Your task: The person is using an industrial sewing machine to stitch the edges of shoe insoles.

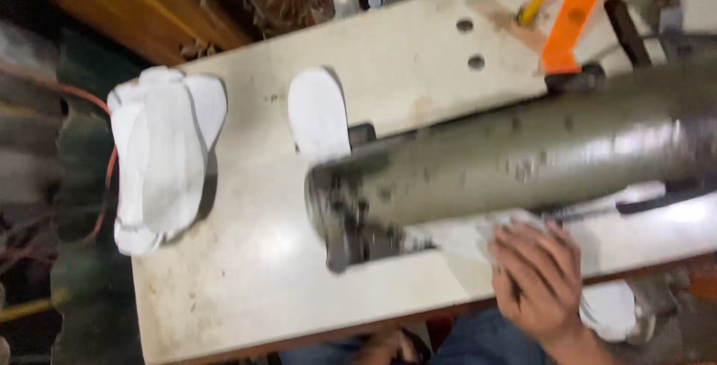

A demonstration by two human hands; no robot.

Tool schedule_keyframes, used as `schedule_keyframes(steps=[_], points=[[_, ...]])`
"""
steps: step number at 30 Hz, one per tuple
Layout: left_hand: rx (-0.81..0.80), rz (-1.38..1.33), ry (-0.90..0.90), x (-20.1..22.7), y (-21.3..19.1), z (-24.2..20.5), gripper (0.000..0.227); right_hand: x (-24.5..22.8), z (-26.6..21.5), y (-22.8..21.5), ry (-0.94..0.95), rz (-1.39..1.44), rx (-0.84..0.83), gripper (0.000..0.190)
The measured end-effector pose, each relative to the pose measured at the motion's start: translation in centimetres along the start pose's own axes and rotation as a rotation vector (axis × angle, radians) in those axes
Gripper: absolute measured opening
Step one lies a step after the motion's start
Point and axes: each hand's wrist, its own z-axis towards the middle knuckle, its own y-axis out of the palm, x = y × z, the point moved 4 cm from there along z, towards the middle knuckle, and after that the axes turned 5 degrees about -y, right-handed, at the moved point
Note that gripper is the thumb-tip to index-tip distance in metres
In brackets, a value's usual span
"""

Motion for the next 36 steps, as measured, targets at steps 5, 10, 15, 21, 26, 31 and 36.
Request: schedule_keyframes(steps=[5, 10, 15, 21, 26, 31, 36], points=[[-0.519, 0.784, 0.193, -1.0, 6.6, 10.3, 0.06, -0.9, -0.3, 0.0, -0.084, 0.011, 0.082, 0.028], [-0.103, 0.974, 0.233, 1.5, 3.2, 5.0, 0.057, -2.0, -0.5, -1.0, -0.142, -0.001, 0.182, 0.026], [0.914, 0.167, 0.895, 5.6, -5.0, -14.5, 0.017, -9.7, 0.0, -5.3, -0.2, -0.317, 0.22, 0.004], [1.506, 0.258, 1.257, 9.3, -12.0, -30.1, 0.012, -20.1, 0.6, -2.1, -0.18, -0.213, 0.053, 0.012], [1.359, 0.546, 1.123, 11.9, -14.2, -26.6, 0.036, -21.0, 0.3, 0.4, -0.076, -0.029, -0.08, 0.02], [1.373, 0.579, 1.084, 12.2, -14.2, -27.1, 0.039, -19.0, -4.4, -2.2, -0.045, 0.139, -0.02, 0.028], [1.325, 0.633, 1.105, 12.1, -13.9, -27.6, 0.039, -14.8, -10.9, -2.6, 0.325, 0.135, 0.015, 0.021]])
